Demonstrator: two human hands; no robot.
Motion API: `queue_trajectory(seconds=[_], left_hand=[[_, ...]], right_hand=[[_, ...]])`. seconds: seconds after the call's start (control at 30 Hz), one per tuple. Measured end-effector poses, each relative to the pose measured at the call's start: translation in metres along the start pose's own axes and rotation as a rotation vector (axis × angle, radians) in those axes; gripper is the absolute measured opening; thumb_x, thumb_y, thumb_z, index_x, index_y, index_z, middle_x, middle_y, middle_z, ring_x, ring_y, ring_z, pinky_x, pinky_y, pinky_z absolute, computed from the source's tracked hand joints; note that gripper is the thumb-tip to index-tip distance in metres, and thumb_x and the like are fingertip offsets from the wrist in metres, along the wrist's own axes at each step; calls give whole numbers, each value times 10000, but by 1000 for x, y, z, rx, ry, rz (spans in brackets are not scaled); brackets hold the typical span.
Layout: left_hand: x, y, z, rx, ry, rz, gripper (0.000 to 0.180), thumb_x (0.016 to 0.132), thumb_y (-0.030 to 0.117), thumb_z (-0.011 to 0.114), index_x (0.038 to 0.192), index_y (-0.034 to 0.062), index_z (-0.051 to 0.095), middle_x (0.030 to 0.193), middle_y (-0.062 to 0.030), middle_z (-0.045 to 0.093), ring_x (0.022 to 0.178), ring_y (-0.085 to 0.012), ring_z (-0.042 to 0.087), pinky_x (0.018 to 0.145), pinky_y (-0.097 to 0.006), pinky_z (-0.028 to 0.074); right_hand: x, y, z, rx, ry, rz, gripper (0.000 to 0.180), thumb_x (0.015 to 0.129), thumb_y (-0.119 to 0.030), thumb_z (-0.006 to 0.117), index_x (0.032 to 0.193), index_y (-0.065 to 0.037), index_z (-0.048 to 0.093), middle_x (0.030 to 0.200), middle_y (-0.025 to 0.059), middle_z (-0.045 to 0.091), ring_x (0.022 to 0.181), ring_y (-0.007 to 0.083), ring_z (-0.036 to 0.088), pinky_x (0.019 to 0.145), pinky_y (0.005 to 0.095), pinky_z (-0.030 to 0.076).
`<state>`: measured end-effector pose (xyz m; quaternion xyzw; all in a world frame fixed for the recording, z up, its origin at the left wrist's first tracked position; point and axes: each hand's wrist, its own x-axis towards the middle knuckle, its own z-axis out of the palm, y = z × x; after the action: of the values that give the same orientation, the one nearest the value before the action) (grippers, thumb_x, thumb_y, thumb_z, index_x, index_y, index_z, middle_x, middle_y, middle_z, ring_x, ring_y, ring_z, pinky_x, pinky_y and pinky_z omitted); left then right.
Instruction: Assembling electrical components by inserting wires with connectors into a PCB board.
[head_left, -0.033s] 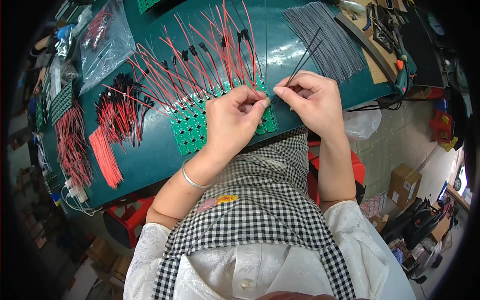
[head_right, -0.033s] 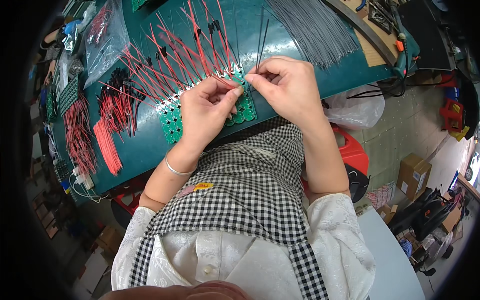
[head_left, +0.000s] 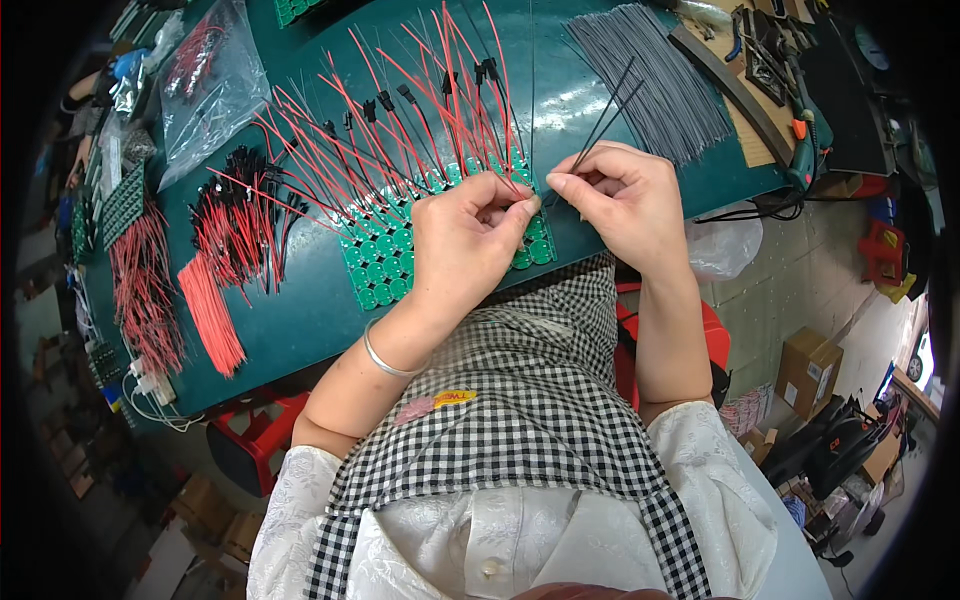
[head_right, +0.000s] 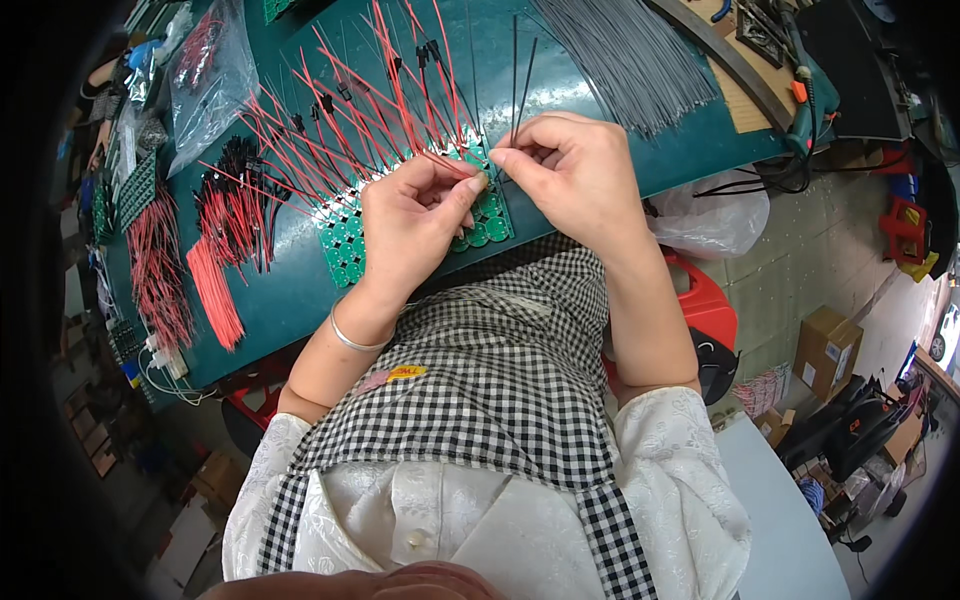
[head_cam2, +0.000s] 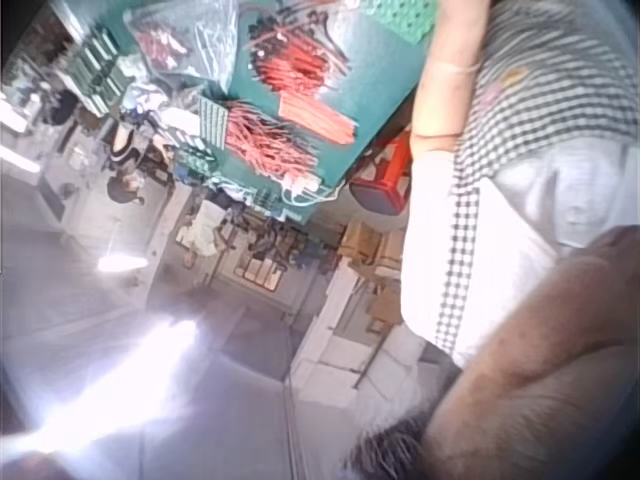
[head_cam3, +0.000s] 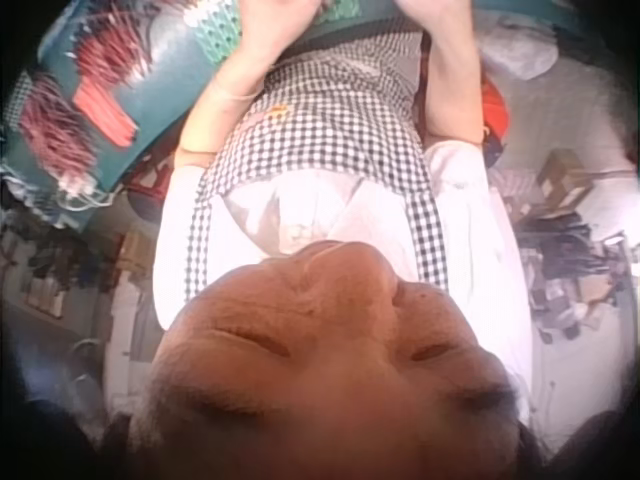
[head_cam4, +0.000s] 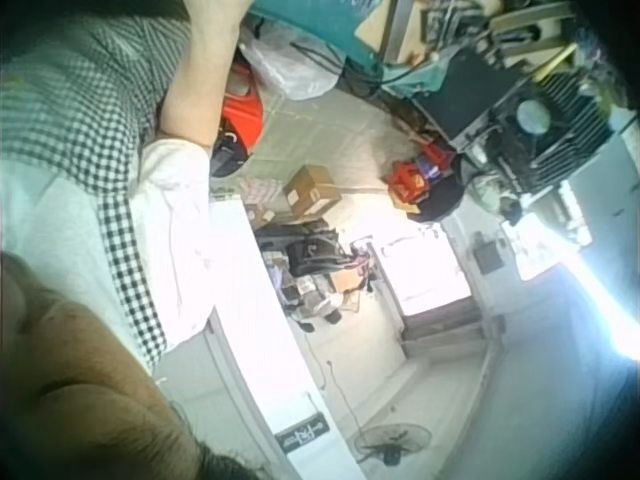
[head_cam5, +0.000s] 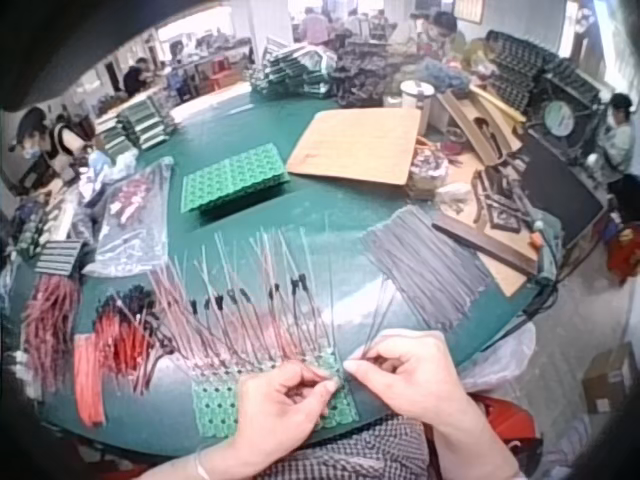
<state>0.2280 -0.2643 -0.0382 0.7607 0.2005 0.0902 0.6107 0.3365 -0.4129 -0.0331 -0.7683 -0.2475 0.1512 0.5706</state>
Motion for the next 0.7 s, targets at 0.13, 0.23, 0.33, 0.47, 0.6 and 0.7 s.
queue_trajectory(seconds=[0.13,0.23,0.33,0.47,0.6,0.7], left_hand=[[1,-2,1,36,-3,20,78,901,53,747,924,-18,725,714,-24,698,581,-46,621,512,-203,495],[0,-2,1,45,-2,16,74,901,51,747,923,-17,726,714,-23,699,581,-46,621,512,-205,495],[0,-3,1,33,-6,15,74,900,50,748,925,-16,726,717,-24,701,582,-46,621,512,-204,493],[1,-7,2,52,-11,32,78,898,51,750,930,-16,726,721,-28,705,582,-46,622,511,-206,493],[2,-6,2,97,-20,42,80,897,51,750,928,-19,725,724,-34,710,581,-47,622,510,-211,495],[2,-5,2,111,-13,60,80,896,49,748,927,-22,726,722,-36,710,579,-48,622,509,-215,496]], right_hand=[[0,-2,-1,-17,-8,-2,113,811,-57,774,835,44,729,792,72,732,624,81,630,571,235,500],[0,-2,0,-13,-6,-12,114,812,-55,773,833,47,726,794,75,732,622,82,629,572,238,502],[0,2,2,-9,-10,-24,117,812,-55,775,828,48,723,794,78,732,620,86,628,576,244,507],[-1,3,2,-23,-39,-30,123,813,-58,775,845,49,723,788,75,725,626,90,629,586,250,514],[1,-4,3,-39,-78,47,197,823,-53,762,996,34,730,755,53,690,635,86,611,606,248,511],[1,-3,3,-25,-111,66,324,833,-47,750,1149,11,706,738,36,656,636,83,588,614,246,501]])
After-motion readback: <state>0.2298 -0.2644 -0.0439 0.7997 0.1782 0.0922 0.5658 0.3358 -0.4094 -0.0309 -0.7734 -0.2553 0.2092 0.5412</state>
